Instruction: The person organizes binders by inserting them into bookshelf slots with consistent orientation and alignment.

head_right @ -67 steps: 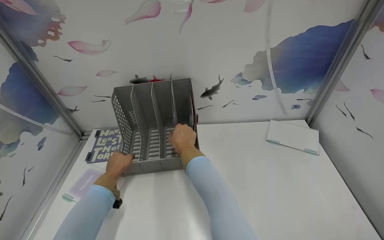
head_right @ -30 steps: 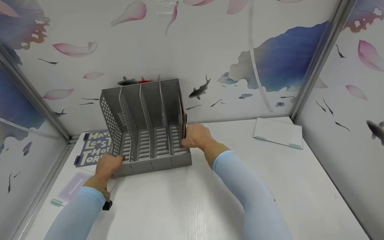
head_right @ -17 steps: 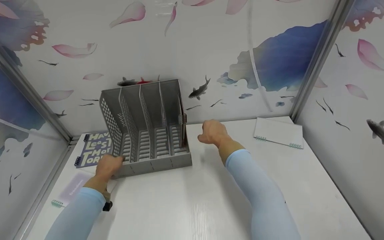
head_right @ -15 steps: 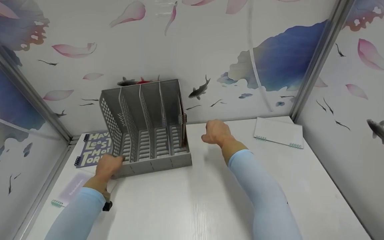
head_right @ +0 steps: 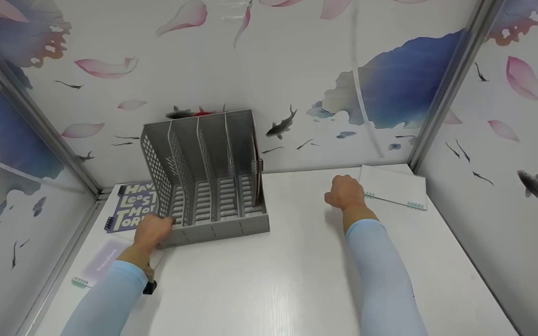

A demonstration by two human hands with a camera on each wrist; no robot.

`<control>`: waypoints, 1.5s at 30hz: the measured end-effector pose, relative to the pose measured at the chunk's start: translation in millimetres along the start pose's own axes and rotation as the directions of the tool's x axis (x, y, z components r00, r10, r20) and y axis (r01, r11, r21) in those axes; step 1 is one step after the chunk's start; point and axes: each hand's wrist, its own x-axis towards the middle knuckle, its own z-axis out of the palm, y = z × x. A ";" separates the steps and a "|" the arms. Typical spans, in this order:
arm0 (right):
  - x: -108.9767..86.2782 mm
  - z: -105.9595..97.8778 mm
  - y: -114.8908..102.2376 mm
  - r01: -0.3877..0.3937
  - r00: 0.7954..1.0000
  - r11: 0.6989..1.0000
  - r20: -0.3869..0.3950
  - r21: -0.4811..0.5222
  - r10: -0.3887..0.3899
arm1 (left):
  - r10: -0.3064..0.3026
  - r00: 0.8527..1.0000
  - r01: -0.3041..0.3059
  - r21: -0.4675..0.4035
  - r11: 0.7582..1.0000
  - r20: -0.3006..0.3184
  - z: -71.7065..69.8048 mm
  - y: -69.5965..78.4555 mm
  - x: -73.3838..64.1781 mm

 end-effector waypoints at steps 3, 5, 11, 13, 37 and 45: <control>-4.2 0.3 17.8 -0.042 0.999 0.999 0.010 -0.007 0.042 | -0.006 1.000 0.006 0.000 1.000 -0.002 -0.4 -0.6 -1.0; -6.9 0.5 27.4 -0.066 0.998 0.998 0.009 -0.013 0.067 | -0.013 1.000 0.013 0.000 1.000 0.005 -0.5 -0.8 -1.4; -12.3 4.6 49.7 -0.116 0.993 0.993 -0.021 -0.038 0.115 | -0.014 1.000 0.014 0.007 1.000 0.015 -0.5 -0.2 0.2; -13.1 8.3 55.6 -0.124 0.992 0.991 -0.021 -0.049 0.123 | -0.012 1.000 0.012 0.013 1.000 0.012 -0.1 0.2 0.7; -55.8 13.4 29.8 -0.168 0.972 0.975 0.139 -0.144 0.188 | -0.011 1.000 0.011 0.000 1.000 -0.006 2.8 1.5 1.4; -53.8 21.3 22.6 -0.103 0.985 0.976 0.119 -0.194 0.127 | -0.025 1.000 0.025 -0.009 1.000 -0.004 0.7 3.3 0.6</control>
